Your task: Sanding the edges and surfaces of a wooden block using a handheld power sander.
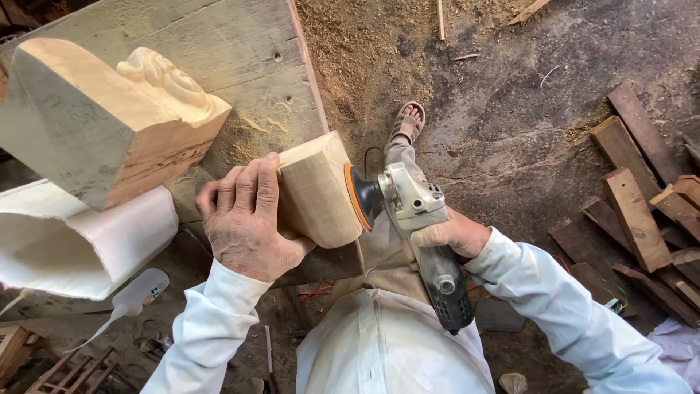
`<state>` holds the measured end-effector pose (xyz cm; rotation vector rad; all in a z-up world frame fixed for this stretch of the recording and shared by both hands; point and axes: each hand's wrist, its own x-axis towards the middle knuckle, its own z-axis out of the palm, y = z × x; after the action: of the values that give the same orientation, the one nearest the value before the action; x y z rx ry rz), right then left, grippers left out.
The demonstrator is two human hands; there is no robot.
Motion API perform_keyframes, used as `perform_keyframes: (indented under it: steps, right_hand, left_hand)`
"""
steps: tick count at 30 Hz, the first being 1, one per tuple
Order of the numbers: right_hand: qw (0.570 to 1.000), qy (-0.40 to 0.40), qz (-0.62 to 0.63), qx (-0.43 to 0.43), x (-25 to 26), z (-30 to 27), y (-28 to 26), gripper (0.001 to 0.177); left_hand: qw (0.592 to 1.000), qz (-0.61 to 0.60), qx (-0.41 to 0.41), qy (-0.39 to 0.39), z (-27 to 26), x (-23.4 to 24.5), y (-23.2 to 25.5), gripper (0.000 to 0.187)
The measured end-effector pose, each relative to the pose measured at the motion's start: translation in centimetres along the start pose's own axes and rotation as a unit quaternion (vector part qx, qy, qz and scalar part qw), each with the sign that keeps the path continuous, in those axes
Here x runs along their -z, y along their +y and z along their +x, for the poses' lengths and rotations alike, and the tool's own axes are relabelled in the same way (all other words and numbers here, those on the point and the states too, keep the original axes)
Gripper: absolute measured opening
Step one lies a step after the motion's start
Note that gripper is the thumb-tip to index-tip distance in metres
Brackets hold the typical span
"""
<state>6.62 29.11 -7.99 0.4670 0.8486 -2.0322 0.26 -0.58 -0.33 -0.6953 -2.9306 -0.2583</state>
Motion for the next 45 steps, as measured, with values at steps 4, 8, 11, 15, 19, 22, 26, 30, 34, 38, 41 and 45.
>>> perform_keyframes:
  steps: [4, 8, 11, 15, 19, 22, 26, 30, 34, 38, 41, 45]
  right_hand:
    - [0.998, -0.033, -0.036, 0.041, -1.9, -0.4, -2.7, 0.022]
    - [0.997, -0.044, -0.028, 0.064, -1.7, -0.8, -2.4, 0.023]
    - [0.995, -0.054, -0.023, 0.079, -1.5, -0.9, -2.0, 0.025]
    - [0.990, -0.082, -0.065, 0.099, -1.1, -0.5, -2.6, 0.030]
    - [0.988, -0.067, -0.080, 0.117, -0.7, -1.6, -4.3, 0.030]
    - [0.987, -0.052, -0.091, 0.126, 0.6, -4.3, -4.4, 0.031]
    - [0.986, -0.032, -0.109, 0.122, 2.1, -7.8, -3.3, 0.033]
    - [0.986, -0.030, -0.045, 0.160, 3.7, -8.3, 0.1, 0.037]
    - [0.988, 0.015, 0.031, 0.148, 4.5, -8.9, 1.8, 0.038]
    - [0.988, 0.036, 0.064, 0.137, 4.2, -9.1, 2.6, 0.036]
    - [0.991, 0.055, 0.067, 0.102, 4.8, -8.8, 3.0, 0.038]
    - [0.992, 0.079, 0.080, 0.062, 3.7, -9.0, 2.5, 0.038]
  left_hand:
    - [1.000, -0.005, -0.002, -0.001, 0.0, 0.0, -0.1, 0.112]
    - [1.000, -0.005, -0.005, 0.004, 0.2, 0.1, 0.1, 0.111]
    - [1.000, -0.005, -0.006, 0.004, -0.1, -0.1, -0.2, 0.113]
    - [1.000, -0.013, -0.016, 0.012, 0.6, 0.6, 0.4, 0.116]
    - [1.000, -0.021, -0.008, 0.017, 0.6, 0.7, 0.1, 0.107]
    - [0.998, -0.044, -0.010, -0.049, 0.6, 1.0, -1.0, 0.113]
    - [0.956, -0.078, -0.023, -0.282, 3.0, 0.1, -4.6, 0.131]
    - [0.862, -0.207, 0.107, -0.450, 8.6, 0.9, -6.8, 0.126]
    - [0.844, -0.204, 0.141, -0.476, 10.3, 0.3, -7.6, 0.096]
    - [0.864, 0.013, 0.134, -0.486, 9.9, -2.6, -9.3, 0.079]
    - [0.878, 0.050, 0.097, -0.465, 10.2, -1.8, -7.5, 0.063]
    - [0.889, 0.111, 0.059, -0.440, 8.1, -1.1, -5.8, 0.051]
